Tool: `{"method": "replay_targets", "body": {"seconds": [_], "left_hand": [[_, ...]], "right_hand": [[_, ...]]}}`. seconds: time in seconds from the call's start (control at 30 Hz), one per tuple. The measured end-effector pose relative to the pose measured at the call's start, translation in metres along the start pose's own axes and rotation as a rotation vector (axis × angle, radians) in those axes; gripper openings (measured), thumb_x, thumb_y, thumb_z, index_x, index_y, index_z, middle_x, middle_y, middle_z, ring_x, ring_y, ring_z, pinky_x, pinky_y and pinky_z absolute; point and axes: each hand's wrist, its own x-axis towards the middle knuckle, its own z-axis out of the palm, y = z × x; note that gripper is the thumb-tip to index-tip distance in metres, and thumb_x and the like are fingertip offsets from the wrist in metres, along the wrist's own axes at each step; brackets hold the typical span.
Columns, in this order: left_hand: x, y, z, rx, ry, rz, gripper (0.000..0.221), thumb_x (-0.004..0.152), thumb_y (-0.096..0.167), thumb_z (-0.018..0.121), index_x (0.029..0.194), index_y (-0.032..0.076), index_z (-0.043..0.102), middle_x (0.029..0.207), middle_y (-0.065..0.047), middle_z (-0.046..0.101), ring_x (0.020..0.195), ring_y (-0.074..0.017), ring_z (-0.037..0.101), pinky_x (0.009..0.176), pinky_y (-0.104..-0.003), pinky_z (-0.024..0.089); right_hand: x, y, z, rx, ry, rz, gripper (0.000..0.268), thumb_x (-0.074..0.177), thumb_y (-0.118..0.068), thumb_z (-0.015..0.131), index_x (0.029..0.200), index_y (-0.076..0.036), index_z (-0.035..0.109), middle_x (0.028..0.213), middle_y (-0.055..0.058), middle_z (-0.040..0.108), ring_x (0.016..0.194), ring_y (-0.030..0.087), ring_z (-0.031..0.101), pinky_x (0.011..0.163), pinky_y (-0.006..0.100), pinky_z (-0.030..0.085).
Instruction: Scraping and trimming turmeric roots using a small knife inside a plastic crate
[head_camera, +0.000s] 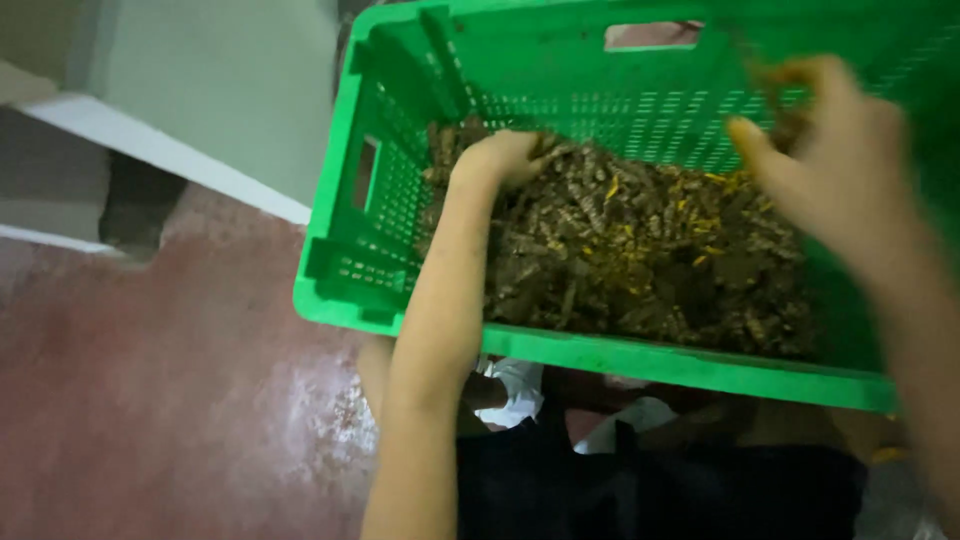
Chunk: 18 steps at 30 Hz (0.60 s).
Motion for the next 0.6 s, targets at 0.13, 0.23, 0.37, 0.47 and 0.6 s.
{"method": "replay_targets", "body": {"seconds": [0.13,0.23,0.37,0.47,0.6], "left_hand": [[-0.003,0.000,0.006,0.054,-0.114,-0.173,0.043,0.097,0.027,0.048,0.137,0.012,0.055,0.130,-0.022,0.063,0.114,-0.0412,0.064,0.092,-0.051,0.053],[-0.005,0.003,0.017,0.073,-0.212,-0.260,0.040,0.103,0.027,0.048,0.133,0.002,0.056,0.132,-0.021,0.063,0.113,-0.0395,0.065,0.089,-0.053,0.056],[0.057,-0.016,0.094,0.222,-0.320,-0.259,0.040,0.102,0.026,0.048,0.140,0.020,0.058,0.147,-0.009,0.056,0.128,-0.0302,0.060,0.099,-0.049,0.052],[0.082,-0.035,0.093,0.255,-0.254,-0.236,0.038,0.101,0.024,0.050,0.137,0.020,0.060,0.143,-0.009,0.059,0.127,-0.0308,0.060,0.100,-0.052,0.049],[0.094,-0.039,0.117,0.306,-0.200,-0.172,0.036,0.099,0.020,0.053,0.133,0.020,0.063,0.138,-0.008,0.062,0.125,-0.0315,0.061,0.102,-0.056,0.046]], "right_hand": [[0.027,0.015,0.042,-0.169,-0.089,0.001,0.037,0.106,-0.020,0.069,0.132,0.003,0.054,0.077,0.020,0.066,0.054,0.035,0.064,0.044,0.047,0.053],[0.021,0.034,0.055,-0.315,-0.235,0.038,0.045,0.104,-0.030,0.066,0.136,0.001,0.054,0.066,0.018,0.066,0.055,0.039,0.065,0.046,0.050,0.052],[0.028,0.047,0.062,-0.350,-0.130,-0.023,0.045,0.103,-0.032,0.067,0.134,-0.001,0.057,0.080,0.023,0.070,0.073,0.051,0.069,0.058,0.058,0.054],[0.019,-0.013,0.041,-0.274,-0.340,0.183,0.034,0.107,-0.019,0.060,0.133,-0.001,0.050,0.079,0.012,0.066,0.055,0.026,0.064,0.040,0.038,0.058],[0.011,0.006,0.063,-0.278,-0.351,0.101,0.047,0.097,-0.019,0.069,0.135,0.000,0.049,0.071,0.017,0.067,0.057,0.035,0.068,0.044,0.047,0.054]]}}
